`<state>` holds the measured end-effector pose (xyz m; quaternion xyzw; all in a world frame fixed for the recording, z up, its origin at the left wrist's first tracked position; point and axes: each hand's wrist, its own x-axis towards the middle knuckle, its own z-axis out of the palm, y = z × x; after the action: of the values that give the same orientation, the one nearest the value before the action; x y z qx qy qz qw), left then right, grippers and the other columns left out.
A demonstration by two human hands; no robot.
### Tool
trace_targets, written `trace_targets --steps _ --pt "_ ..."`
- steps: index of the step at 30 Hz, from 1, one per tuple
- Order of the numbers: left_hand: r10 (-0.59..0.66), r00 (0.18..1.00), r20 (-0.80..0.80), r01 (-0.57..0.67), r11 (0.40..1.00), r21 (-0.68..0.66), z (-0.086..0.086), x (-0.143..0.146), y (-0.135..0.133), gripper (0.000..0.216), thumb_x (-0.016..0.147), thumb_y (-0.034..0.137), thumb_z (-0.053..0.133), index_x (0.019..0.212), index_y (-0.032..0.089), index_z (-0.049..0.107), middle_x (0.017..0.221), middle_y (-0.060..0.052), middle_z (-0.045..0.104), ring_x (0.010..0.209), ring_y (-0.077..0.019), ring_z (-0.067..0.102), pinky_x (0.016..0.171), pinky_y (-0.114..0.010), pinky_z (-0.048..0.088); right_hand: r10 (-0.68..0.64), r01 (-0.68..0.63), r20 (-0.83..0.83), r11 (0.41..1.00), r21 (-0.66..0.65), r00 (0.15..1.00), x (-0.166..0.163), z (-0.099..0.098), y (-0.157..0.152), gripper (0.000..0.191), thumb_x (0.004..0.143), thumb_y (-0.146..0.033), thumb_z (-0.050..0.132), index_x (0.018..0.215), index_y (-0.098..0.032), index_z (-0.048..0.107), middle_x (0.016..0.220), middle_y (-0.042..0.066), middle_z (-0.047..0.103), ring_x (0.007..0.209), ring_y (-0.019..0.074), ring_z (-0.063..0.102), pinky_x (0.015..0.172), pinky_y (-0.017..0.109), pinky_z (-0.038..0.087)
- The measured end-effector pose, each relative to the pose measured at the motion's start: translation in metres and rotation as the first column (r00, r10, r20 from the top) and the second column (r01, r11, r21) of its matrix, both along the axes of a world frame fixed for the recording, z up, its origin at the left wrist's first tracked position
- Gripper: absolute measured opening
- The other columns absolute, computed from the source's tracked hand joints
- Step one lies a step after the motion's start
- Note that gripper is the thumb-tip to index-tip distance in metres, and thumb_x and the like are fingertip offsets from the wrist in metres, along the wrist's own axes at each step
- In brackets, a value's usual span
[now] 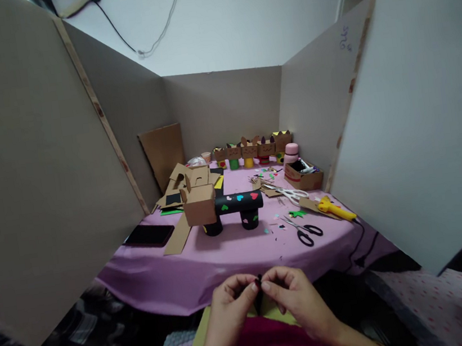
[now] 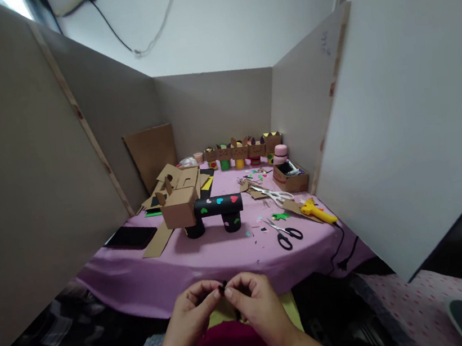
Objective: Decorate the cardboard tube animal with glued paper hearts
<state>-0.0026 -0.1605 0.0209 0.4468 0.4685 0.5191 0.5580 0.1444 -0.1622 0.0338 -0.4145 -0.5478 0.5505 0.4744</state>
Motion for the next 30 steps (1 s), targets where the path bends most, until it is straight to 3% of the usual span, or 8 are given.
trace_targets --steps 4,9,11,17,20,26,30 --pt "0.026 1.0 -0.003 -0.026 1.0 -0.005 0.0 0.002 0.001 0.023 0.058 0.034 0.074 0.067 0.014 0.065 0.06 -0.001 0.062 0.055 -0.0119 0.051 0.054 -0.022 0.041 0.016 -0.019 0.061 0.999 0.047 0.998 0.002 0.0 -0.002 0.023 0.076 -0.036 0.06 0.069 -0.014 0.059 0.052 -0.005 0.047 0.043 0.008 0.038 0.041 0.02 0.031" --pt "0.083 0.994 -0.067 -0.082 0.996 0.015 0.006 0.005 0.0 0.019 0.058 0.031 0.071 0.064 0.014 0.065 0.06 0.0 0.061 0.056 -0.0119 0.051 0.055 -0.021 0.041 -0.081 -0.012 0.28 0.948 0.317 0.957 0.004 0.004 -0.004 0.016 0.079 -0.024 0.057 0.07 -0.013 0.064 0.064 0.003 0.061 0.061 0.0152 0.054 0.057 0.025 0.04" --pt "0.09 0.991 -0.099 -0.087 0.996 0.036 0.01 0.006 -0.002 0.018 0.059 0.031 0.07 0.065 0.015 0.065 0.061 0.0 0.062 0.058 -0.0128 0.052 0.057 -0.022 0.042 -0.108 -0.003 0.299 0.938 0.347 0.948 0.004 0.005 -0.004 0.016 0.079 -0.023 0.057 0.069 -0.013 0.065 0.066 0.004 0.063 0.063 0.0166 0.055 0.059 0.026 0.04" --pt "0.079 0.981 -0.175 -0.065 0.994 0.084 0.016 0.005 -0.004 0.018 0.061 0.033 0.068 0.066 0.016 0.066 0.064 -0.002 0.065 0.062 -0.0154 0.055 0.059 -0.023 0.044 -0.016 -0.015 0.177 0.985 0.175 0.984 0.004 0.004 -0.003 0.026 0.082 -0.035 0.055 0.072 -0.013 0.063 0.055 -0.002 0.051 0.047 0.0103 0.043 0.043 0.021 0.034" --pt "0.059 0.982 -0.178 -0.044 0.995 0.089 0.013 0.003 -0.003 0.019 0.063 0.034 0.067 0.069 0.015 0.067 0.066 -0.002 0.066 0.063 -0.0156 0.056 0.06 -0.023 0.044 0.011 -0.028 0.125 0.99 0.141 0.992 0.004 0.002 -0.003 0.028 0.082 -0.037 0.055 0.071 -0.013 0.063 0.055 -0.003 0.05 0.047 0.0092 0.042 0.043 0.021 0.033" --pt "0.0 0.995 -0.104 0.005 0.999 0.046 0.009 0.003 -0.002 0.023 0.064 0.037 0.069 0.07 0.015 0.066 0.064 -0.002 0.063 0.059 -0.014 0.054 0.056 -0.023 0.043 0.015 -0.015 0.033 1.0 0.013 0.999 0.003 0.003 -0.002 0.026 0.074 -0.039 0.064 0.074 -0.013 0.063 0.054 -0.004 0.052 0.043 0.0072 0.039 0.04 0.019 0.031" --pt "-0.007 1.0 -0.015 0.007 1.0 -0.017 0.006 0.005 -0.002 0.029 0.058 0.04 0.074 0.069 0.014 0.066 0.062 -0.002 0.063 0.056 -0.013 0.053 0.054 -0.023 0.042 -0.025 0.025 0.011 1.0 0.007 1.0 0.0 0.004 -0.002 0.023 0.067 -0.036 0.069 0.067 -0.015 0.061 0.052 -0.005 0.05 0.045 0.0079 0.04 0.041 0.019 0.031"
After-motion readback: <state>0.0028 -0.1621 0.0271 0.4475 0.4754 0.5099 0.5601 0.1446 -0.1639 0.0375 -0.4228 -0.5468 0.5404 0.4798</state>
